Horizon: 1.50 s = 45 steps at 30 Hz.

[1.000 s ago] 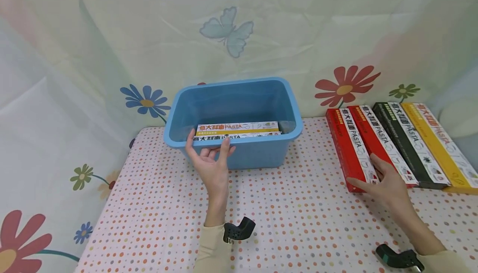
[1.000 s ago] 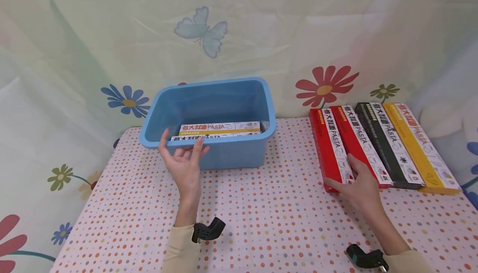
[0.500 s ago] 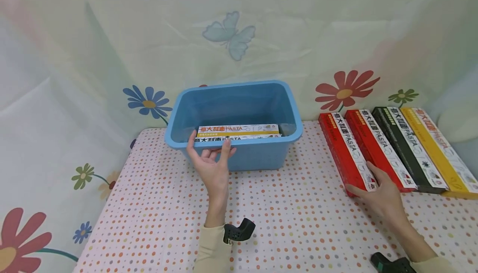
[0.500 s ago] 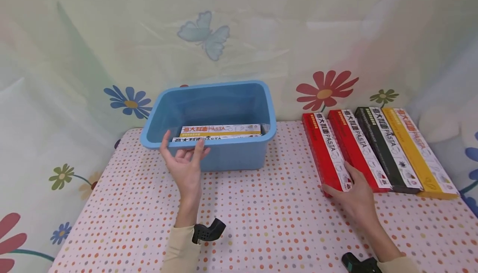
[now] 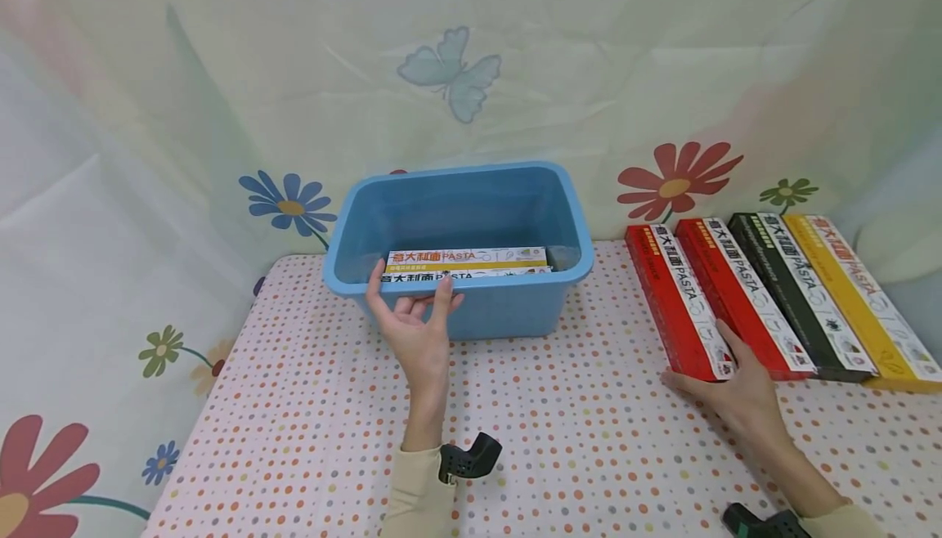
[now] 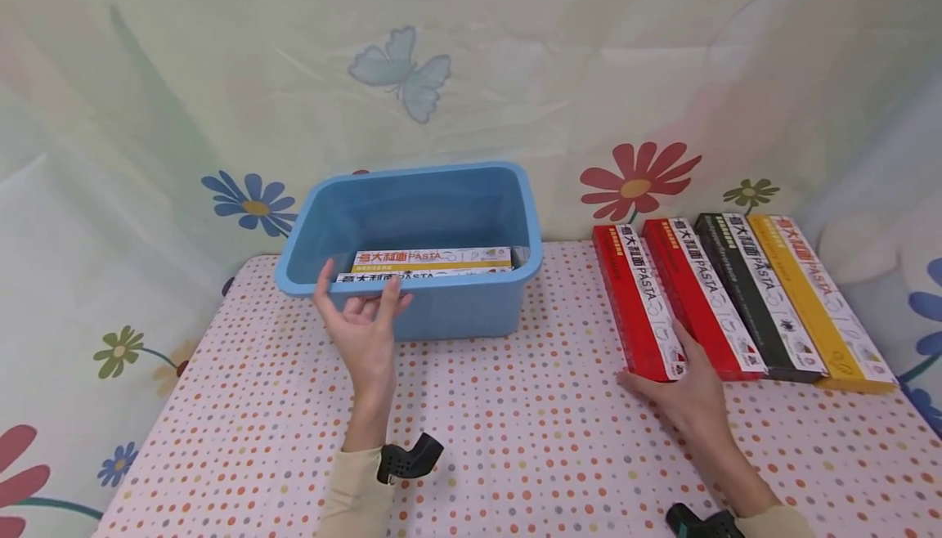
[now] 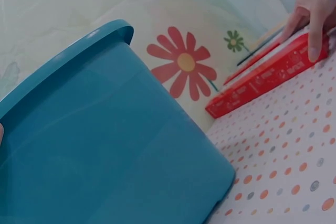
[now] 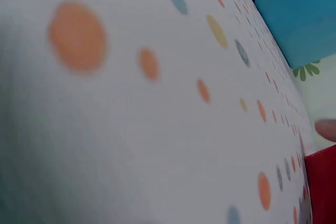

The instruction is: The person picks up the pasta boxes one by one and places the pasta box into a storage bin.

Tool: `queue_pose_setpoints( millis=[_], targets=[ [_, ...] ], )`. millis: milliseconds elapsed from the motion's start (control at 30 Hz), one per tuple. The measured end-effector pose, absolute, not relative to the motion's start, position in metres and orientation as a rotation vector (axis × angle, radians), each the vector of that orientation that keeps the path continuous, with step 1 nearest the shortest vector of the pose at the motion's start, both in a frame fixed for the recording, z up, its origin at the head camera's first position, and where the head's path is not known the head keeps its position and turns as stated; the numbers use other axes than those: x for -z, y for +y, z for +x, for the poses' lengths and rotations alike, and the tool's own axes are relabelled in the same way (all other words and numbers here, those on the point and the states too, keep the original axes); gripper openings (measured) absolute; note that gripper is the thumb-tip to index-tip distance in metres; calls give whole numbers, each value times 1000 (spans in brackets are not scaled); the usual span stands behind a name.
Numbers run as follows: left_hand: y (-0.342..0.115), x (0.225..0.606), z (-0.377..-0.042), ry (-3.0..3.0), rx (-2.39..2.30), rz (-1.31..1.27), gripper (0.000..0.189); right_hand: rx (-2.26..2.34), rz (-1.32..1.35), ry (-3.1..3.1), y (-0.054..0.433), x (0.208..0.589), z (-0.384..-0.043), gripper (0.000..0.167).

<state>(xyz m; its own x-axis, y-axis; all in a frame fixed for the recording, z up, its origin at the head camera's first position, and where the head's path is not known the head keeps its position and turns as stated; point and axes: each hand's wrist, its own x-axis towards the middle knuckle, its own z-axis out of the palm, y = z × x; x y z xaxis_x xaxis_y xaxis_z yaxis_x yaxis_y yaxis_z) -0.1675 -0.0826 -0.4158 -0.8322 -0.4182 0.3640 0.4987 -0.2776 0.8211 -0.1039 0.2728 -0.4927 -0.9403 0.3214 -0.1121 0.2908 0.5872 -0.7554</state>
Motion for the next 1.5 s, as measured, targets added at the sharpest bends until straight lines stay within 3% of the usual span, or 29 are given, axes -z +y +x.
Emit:
queue_pose_setpoints(
  millis=[267,633,867,1000,1300,1500],
  targets=[
    [-83,416,-167,-1414,2128,-80,85,-1407,-723,-2642,269,491,-107,100],
    [-81,417,-168,-1414,2135,-98,85,-1432,-655,-2596,268,471,-96,90],
    [-84,416,-169,-1408,2125,-98,85,-1350,-243,-2506,274,433,-93,83],
    [-85,417,-170,-1410,2122,-101,84,-1349,-30,-2467,275,405,-103,87],
    [-86,419,-169,-1414,2117,-91,84,-1130,429,-2537,247,342,-160,99],
    [-84,419,-168,-1419,2136,-109,84,-1043,775,-2593,219,304,-200,92]
  ],
)
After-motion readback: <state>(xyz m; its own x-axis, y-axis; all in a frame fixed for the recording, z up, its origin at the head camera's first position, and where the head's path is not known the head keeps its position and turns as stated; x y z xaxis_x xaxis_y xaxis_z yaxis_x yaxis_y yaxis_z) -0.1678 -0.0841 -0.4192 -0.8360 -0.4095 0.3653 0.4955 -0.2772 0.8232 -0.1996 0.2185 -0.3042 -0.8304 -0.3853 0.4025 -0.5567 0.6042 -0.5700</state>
